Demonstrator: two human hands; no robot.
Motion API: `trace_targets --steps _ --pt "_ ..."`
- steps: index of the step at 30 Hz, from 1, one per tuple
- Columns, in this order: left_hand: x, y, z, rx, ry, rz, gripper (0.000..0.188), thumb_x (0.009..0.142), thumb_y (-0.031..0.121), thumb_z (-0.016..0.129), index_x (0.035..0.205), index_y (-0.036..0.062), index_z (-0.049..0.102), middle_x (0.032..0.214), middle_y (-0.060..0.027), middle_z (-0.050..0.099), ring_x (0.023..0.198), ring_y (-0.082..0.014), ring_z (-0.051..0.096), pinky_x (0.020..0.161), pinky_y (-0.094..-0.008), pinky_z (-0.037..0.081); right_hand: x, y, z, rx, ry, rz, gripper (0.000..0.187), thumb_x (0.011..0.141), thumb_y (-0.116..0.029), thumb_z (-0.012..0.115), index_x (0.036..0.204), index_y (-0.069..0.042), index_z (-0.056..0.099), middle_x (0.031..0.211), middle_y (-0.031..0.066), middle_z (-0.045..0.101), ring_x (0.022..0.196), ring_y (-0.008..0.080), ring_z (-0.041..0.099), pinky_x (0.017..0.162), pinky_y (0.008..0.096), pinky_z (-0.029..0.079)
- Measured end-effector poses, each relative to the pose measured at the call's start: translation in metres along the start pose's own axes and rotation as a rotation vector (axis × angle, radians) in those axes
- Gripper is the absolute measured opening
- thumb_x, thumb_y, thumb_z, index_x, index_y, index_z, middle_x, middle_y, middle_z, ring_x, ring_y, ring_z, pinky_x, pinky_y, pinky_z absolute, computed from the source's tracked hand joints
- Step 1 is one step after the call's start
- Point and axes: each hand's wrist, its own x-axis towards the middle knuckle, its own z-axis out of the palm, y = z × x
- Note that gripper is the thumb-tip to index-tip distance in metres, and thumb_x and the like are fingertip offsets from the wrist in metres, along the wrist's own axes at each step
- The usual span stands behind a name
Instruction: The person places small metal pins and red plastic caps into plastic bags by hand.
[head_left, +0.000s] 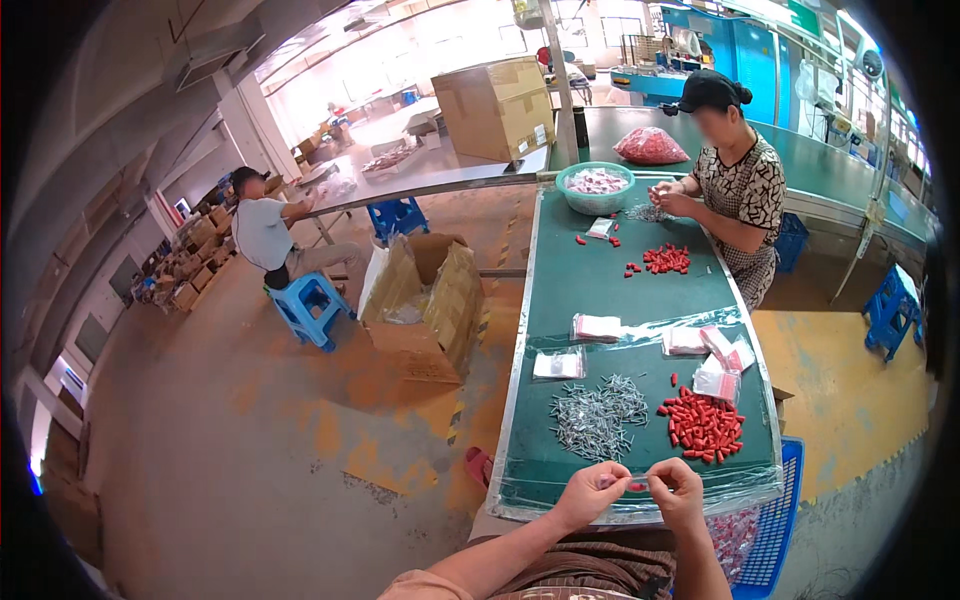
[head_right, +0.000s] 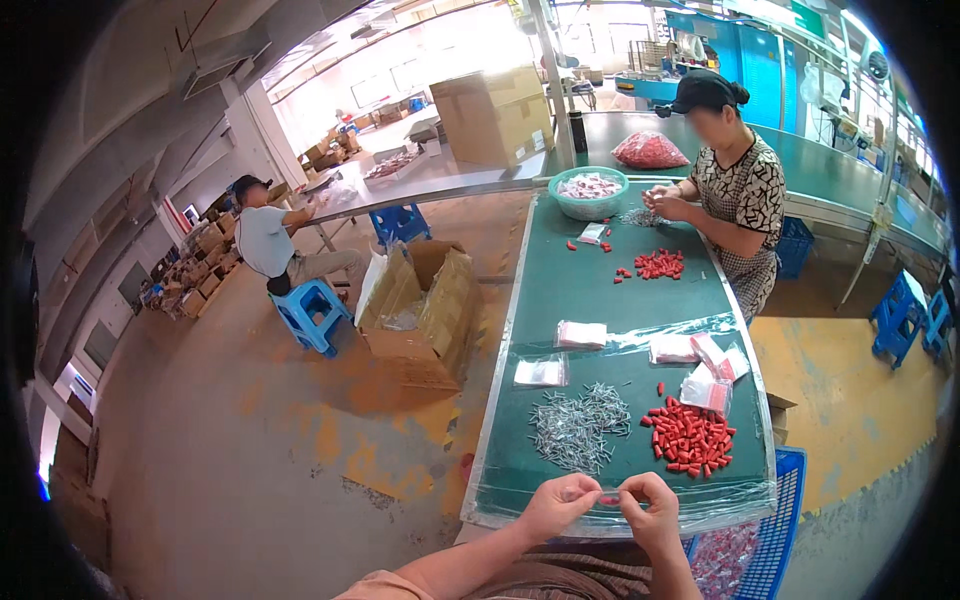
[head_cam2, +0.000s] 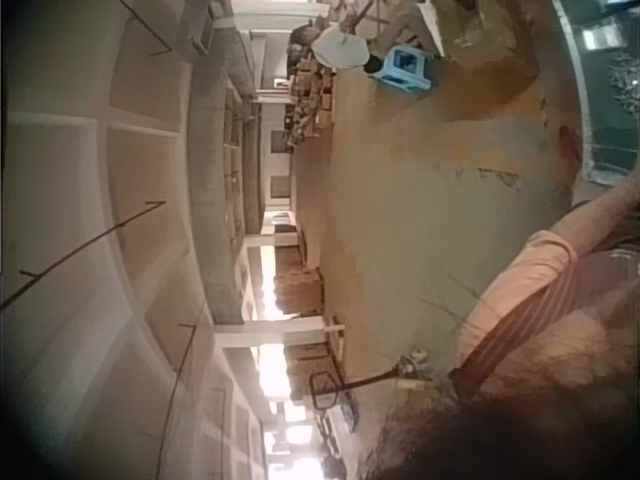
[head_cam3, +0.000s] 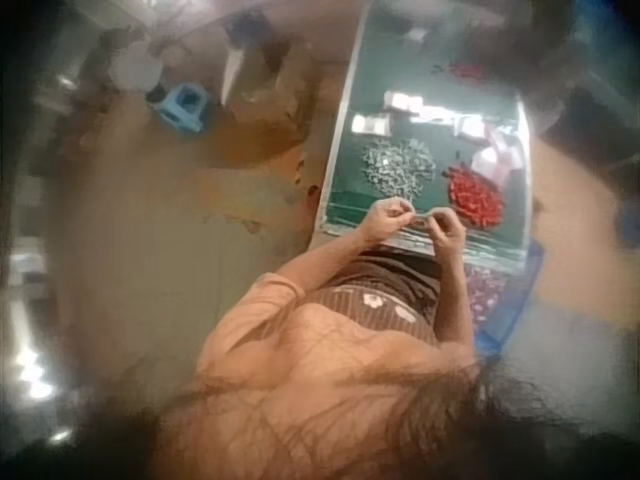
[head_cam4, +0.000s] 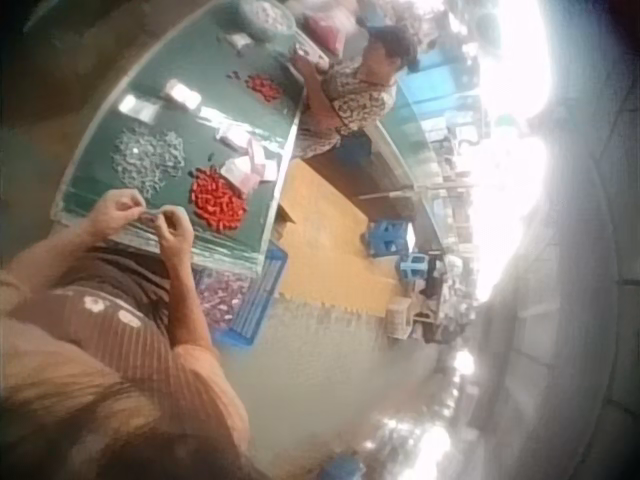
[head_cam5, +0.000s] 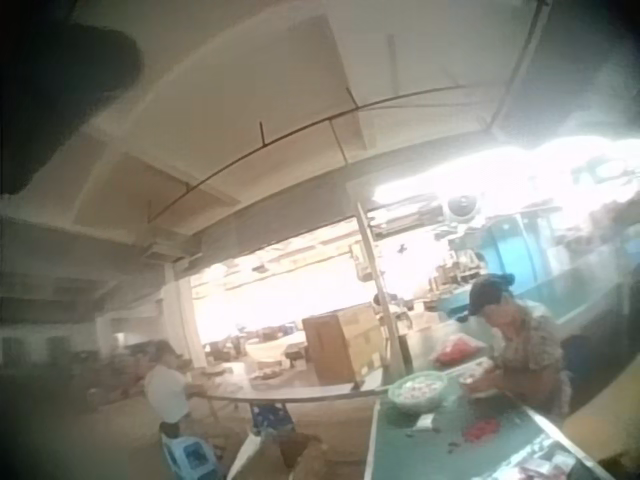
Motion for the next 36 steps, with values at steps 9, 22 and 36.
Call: trace_targets --steps 9,22,36 --pt "-0.002 0.003 -0.004 0.174 -0.002 -0.022 0.012 0.089 0.015 0.062 0.091 0.0039 0.064 0.075 0.0043 0.057 0.067 -0.0039 0.049 0.06 -0.0205 0.041 -0.007 -0.006 0.002 -0.126 -0.063 -0.086 0.008 0.08 -0.008 0.065 0.083 -0.001 0.062 0.079 0.0079 0.059 0.07 0.0158 0.058 0.066 0.0283 0.048" --pt "0.023 -0.071 -0.005 0.53 0.138 0.288 0.008 0.086 0.003 0.058 0.079 0.0001 0.055 0.071 -0.0047 0.052 0.06 -0.0138 0.048 0.056 -0.0269 0.04 -0.133 0.152 -0.061 -0.483 0.346 0.552 0.025 0.083 -0.02 0.056 0.096 0.0 0.064 0.086 0.0152 0.065 0.082 0.0262 0.062 0.075 0.0349 0.048" --pt "0.008 -0.049 0.005 0.772 0.1 0.313 0.016 0.087 0.016 0.056 0.086 0.0005 0.061 0.08 -0.0167 0.06 0.073 -0.0352 0.058 0.067 -0.0402 0.047 -0.085 0.307 -0.031 -0.969 -0.256 0.367 0.031 0.089 -0.018 0.044 0.109 -0.008 0.065 0.108 0.0164 0.064 0.104 0.0312 0.059 0.089 0.0369 0.047"
